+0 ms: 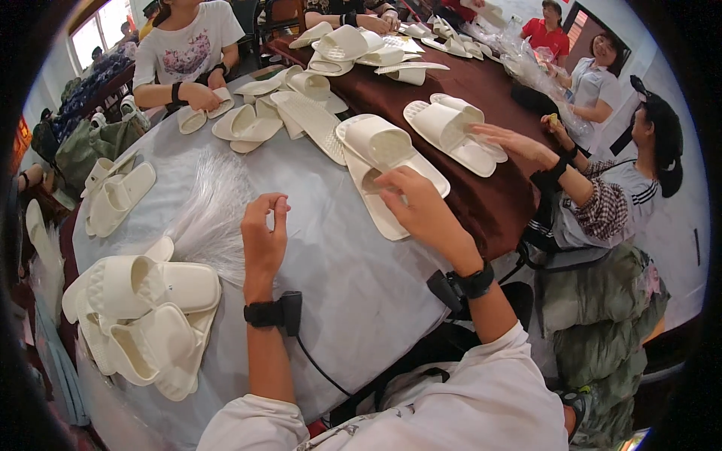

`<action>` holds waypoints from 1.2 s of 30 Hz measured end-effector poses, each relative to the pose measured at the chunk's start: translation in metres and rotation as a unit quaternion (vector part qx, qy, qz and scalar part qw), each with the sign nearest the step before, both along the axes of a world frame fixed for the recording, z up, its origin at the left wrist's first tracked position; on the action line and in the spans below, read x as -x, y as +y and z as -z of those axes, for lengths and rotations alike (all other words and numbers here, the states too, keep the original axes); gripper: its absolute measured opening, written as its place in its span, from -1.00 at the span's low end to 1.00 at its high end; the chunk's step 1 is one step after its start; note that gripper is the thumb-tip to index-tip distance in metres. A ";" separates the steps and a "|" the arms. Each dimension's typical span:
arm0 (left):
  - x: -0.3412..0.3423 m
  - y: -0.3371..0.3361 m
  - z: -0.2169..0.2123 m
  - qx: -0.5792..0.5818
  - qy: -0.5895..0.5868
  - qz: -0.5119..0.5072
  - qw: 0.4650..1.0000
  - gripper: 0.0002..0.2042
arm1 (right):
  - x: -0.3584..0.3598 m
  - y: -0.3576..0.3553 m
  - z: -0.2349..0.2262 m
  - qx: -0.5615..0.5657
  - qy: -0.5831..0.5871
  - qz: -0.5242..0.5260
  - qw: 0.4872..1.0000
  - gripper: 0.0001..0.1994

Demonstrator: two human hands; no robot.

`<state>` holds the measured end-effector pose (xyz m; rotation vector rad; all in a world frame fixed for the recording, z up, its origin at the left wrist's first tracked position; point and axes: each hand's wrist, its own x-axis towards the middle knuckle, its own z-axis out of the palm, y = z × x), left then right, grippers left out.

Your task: Hand-sewing or threading straps onto white sandals in a factory setting.

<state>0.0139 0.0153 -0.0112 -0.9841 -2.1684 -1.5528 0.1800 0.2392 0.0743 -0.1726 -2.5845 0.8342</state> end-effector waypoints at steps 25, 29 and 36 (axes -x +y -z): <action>-0.004 0.009 0.005 0.014 0.015 0.058 0.998 -0.91 | 0.073 0.030 0.042 -0.307 -0.115 0.123 0.937 -0.61; -0.004 0.000 0.004 0.009 -0.009 0.056 0.998 -0.90 | 0.077 0.026 0.057 -0.308 -0.010 0.108 0.945 -0.61; -0.008 -0.003 -0.017 -0.069 -0.048 0.101 0.991 -0.74 | 0.050 -0.053 0.034 -0.179 0.043 -0.028 0.982 -0.62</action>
